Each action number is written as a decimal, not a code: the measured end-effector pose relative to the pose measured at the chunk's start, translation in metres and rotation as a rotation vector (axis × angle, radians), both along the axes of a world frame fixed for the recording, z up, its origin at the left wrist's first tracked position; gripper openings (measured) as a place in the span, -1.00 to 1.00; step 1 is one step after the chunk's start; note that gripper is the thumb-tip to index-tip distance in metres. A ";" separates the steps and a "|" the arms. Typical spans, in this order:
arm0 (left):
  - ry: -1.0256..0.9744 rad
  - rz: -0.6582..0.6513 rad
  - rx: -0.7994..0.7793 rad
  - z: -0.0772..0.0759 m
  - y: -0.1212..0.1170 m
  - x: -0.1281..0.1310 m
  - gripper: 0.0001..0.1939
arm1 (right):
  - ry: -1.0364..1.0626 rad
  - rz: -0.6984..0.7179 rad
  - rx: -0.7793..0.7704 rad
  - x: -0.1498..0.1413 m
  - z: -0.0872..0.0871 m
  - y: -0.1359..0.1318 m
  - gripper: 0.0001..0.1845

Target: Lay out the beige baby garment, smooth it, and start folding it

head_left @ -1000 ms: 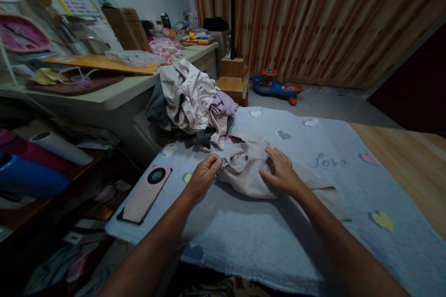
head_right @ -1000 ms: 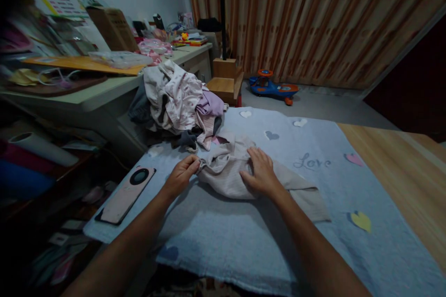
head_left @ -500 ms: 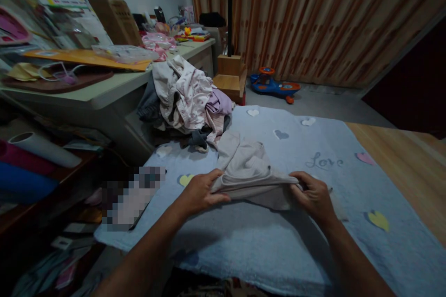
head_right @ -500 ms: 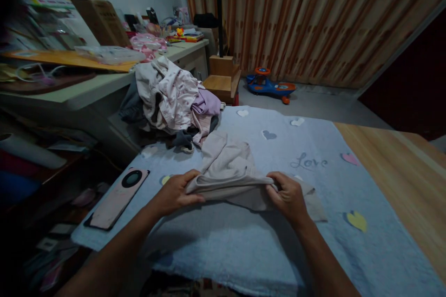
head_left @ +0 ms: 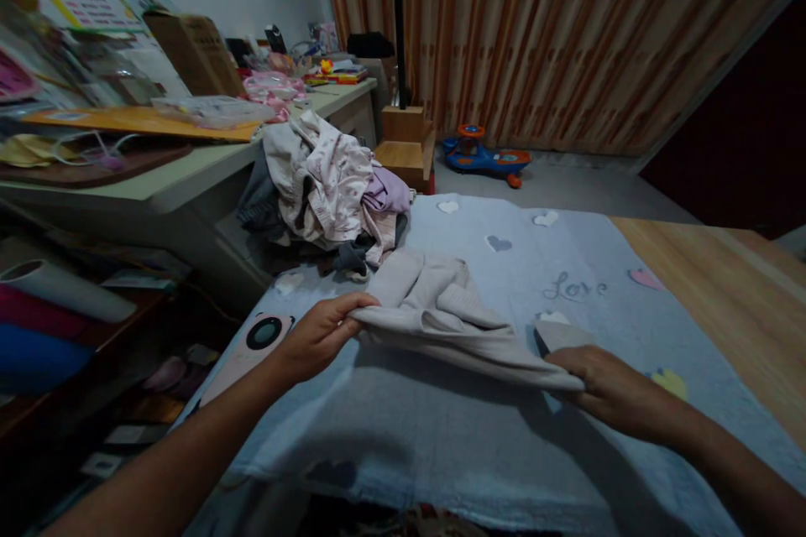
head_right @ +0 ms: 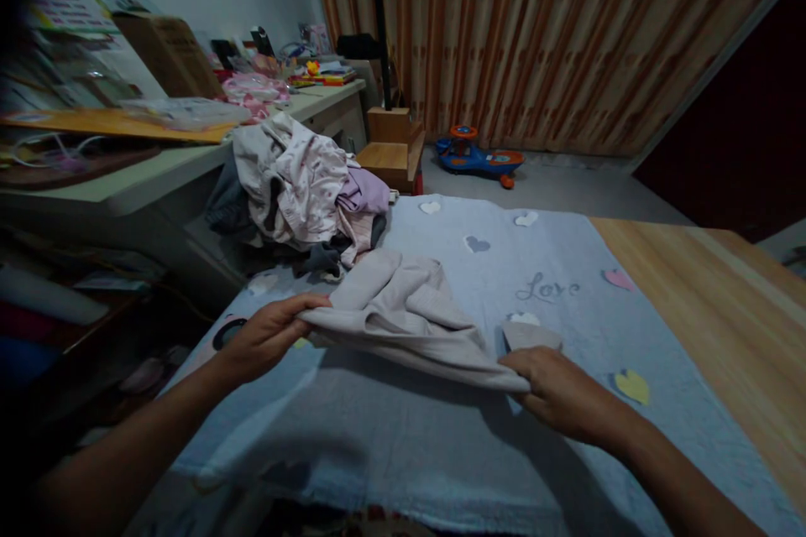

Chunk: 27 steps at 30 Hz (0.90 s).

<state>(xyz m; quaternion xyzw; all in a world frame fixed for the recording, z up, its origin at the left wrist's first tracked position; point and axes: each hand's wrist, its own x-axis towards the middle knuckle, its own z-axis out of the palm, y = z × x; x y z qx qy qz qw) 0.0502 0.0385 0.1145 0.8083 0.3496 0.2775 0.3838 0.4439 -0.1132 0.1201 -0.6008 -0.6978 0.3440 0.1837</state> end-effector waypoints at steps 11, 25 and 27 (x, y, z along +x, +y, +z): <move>0.242 -0.248 -0.276 0.047 -0.012 -0.010 -0.72 | 0.621 -0.346 -0.018 0.024 0.029 -0.044 -0.69; 0.102 0.151 -0.036 0.056 -0.004 -0.044 -0.67 | 0.528 -0.661 -0.010 0.027 0.067 -0.056 -0.47; -0.038 0.273 -0.136 0.051 0.006 -0.034 -0.63 | 0.468 -0.598 0.038 0.034 0.064 -0.032 -0.50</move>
